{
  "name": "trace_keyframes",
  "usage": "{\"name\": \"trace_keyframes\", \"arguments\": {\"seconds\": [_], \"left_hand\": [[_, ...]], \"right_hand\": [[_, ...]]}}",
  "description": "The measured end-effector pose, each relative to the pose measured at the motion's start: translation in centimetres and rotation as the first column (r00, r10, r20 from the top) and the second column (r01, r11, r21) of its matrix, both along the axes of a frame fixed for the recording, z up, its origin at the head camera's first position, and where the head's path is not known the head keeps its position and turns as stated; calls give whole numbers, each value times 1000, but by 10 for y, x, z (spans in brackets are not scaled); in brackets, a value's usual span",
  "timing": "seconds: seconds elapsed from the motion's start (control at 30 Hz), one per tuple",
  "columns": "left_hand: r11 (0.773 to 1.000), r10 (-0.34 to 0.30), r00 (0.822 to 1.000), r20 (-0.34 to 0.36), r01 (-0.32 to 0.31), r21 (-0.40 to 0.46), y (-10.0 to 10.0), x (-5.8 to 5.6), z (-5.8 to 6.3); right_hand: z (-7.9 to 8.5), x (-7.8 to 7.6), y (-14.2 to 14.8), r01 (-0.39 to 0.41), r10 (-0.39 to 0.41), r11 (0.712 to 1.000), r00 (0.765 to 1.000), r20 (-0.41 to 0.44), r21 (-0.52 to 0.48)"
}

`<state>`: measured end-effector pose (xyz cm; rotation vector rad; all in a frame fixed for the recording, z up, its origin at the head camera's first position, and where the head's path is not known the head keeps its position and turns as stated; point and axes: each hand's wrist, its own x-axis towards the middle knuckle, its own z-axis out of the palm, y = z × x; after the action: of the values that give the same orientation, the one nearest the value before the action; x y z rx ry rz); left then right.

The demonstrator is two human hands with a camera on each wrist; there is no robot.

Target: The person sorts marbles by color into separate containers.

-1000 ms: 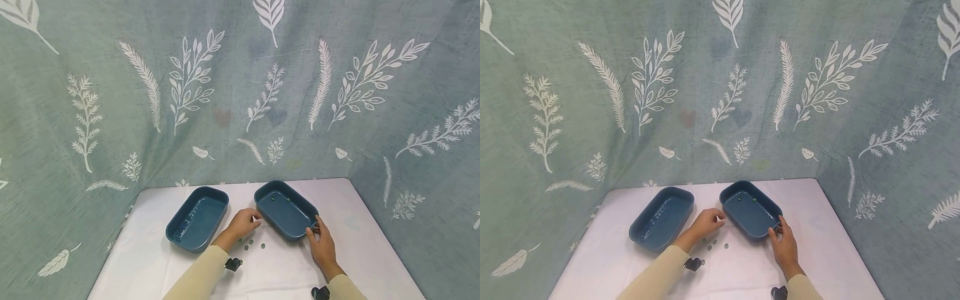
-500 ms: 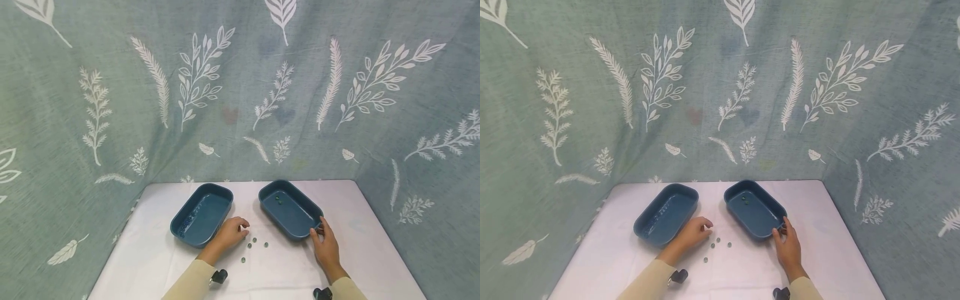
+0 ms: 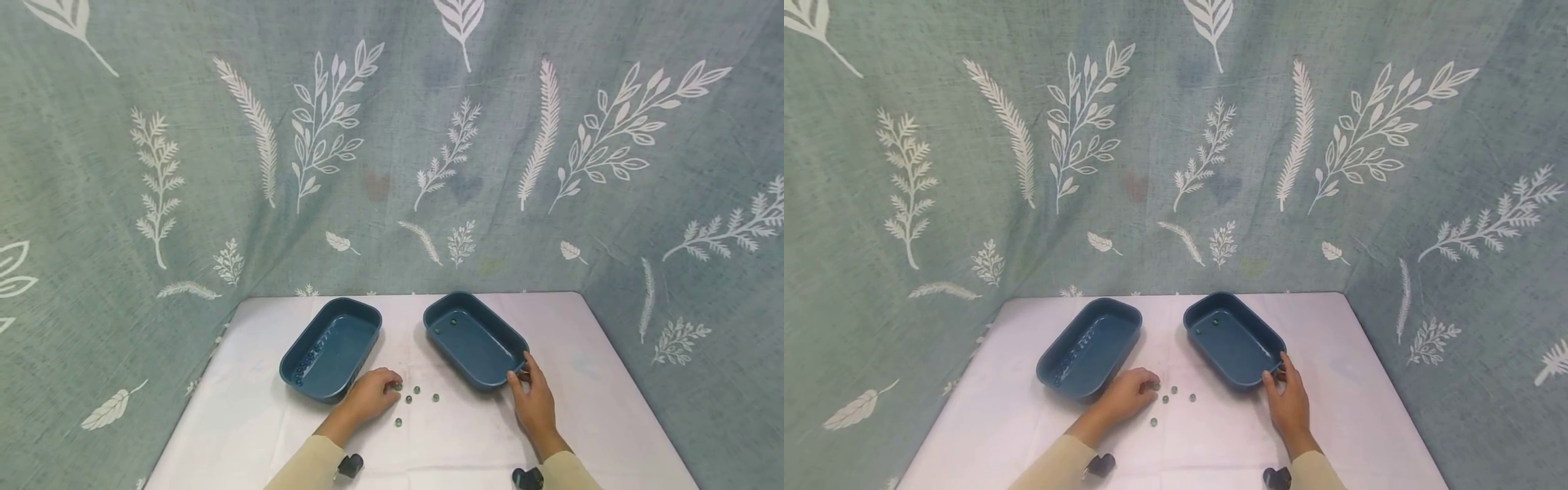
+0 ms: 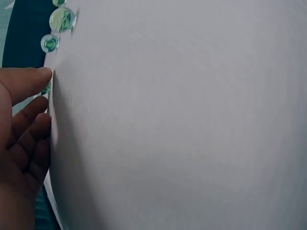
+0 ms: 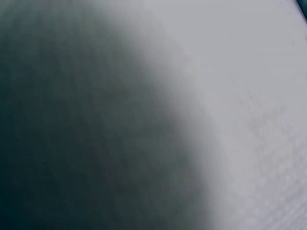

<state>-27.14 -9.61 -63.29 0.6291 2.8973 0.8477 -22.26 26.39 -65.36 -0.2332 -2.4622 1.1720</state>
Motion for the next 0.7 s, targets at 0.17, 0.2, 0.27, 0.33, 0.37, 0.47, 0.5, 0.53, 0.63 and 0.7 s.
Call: {"name": "trace_keyframes", "arguments": {"seconds": [0.17,0.2,0.27,0.33,0.37,0.47,0.5,0.53,0.63,0.7], "left_hand": [[999,40,999,-9,-40,6,5,1,-2],[999,48,999,-13,-48,6,7,1,-2],[998,67,998,-12,-67,5,8,2,-2],[997,77,997,-18,-77,4,9,3,-2],[996,85,996,-21,-85,3,10,3,-2],[996,88,996,-30,-88,6,10,4,-2],[996,89,995,-33,-89,6,10,5,-2],[996,88,995,-34,-88,9,9,5,-3],[997,78,996,-42,-77,19,7,4,-4],[997,67,997,-47,-66,30,6,2,-5]], "right_hand": [[-1,-1,1,8,-8,1000,1000,9,-1],[-1,-1,1,8,-8,1000,1000,10,1],[-2,-1,1,10,-10,1000,1000,11,0],[-2,-1,1,11,-11,1000,1000,10,1],[-2,-1,1,12,-12,1000,1000,9,0],[-2,-1,1,16,-16,1000,1000,12,1],[-3,-1,1,18,-18,1000,1000,13,5],[-3,-1,1,19,-19,1000,1000,14,4],[-3,-1,1,19,-19,1000,1000,13,11],[-3,-2,2,18,-18,1000,1000,10,10]]}}
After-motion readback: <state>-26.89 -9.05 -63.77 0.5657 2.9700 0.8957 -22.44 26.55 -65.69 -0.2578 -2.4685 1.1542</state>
